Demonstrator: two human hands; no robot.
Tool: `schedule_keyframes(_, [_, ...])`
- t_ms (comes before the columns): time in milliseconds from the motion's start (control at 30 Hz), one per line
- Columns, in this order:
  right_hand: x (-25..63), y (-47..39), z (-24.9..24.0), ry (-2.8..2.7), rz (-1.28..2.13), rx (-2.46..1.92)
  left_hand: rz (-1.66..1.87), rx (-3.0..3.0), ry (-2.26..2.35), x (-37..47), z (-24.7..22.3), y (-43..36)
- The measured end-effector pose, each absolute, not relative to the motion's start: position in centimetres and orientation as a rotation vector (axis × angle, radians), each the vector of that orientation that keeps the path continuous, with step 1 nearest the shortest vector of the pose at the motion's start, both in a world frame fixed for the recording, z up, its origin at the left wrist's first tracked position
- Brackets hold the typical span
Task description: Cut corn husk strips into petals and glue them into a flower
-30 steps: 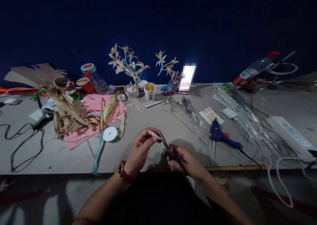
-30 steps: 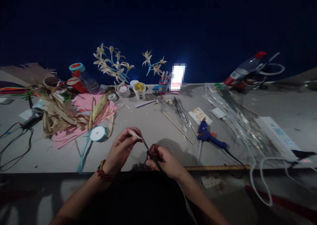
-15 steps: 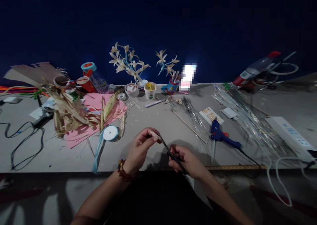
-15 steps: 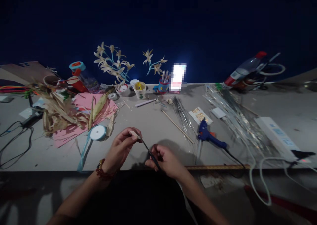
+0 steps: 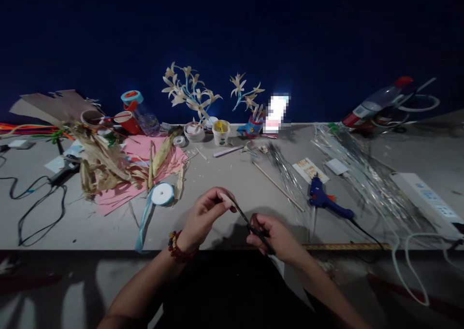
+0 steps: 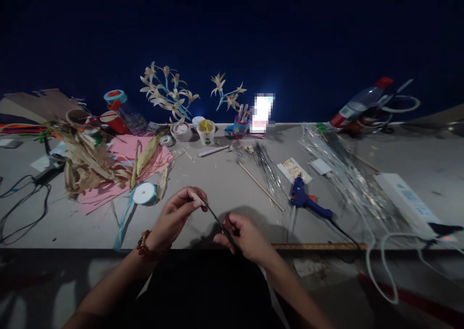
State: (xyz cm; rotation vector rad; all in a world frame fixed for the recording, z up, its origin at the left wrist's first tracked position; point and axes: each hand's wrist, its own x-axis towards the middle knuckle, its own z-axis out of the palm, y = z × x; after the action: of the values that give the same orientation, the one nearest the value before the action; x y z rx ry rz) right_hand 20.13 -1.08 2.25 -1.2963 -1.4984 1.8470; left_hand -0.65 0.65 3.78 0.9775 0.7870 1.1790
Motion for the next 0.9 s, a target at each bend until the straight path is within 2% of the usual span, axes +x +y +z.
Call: schedule_keyframes(900, [20.51, -0.88, 2.03, -1.481, 1.892, -1.296, 1.021, 1.123, 0.793, -1.23, 4.79, 1.55])
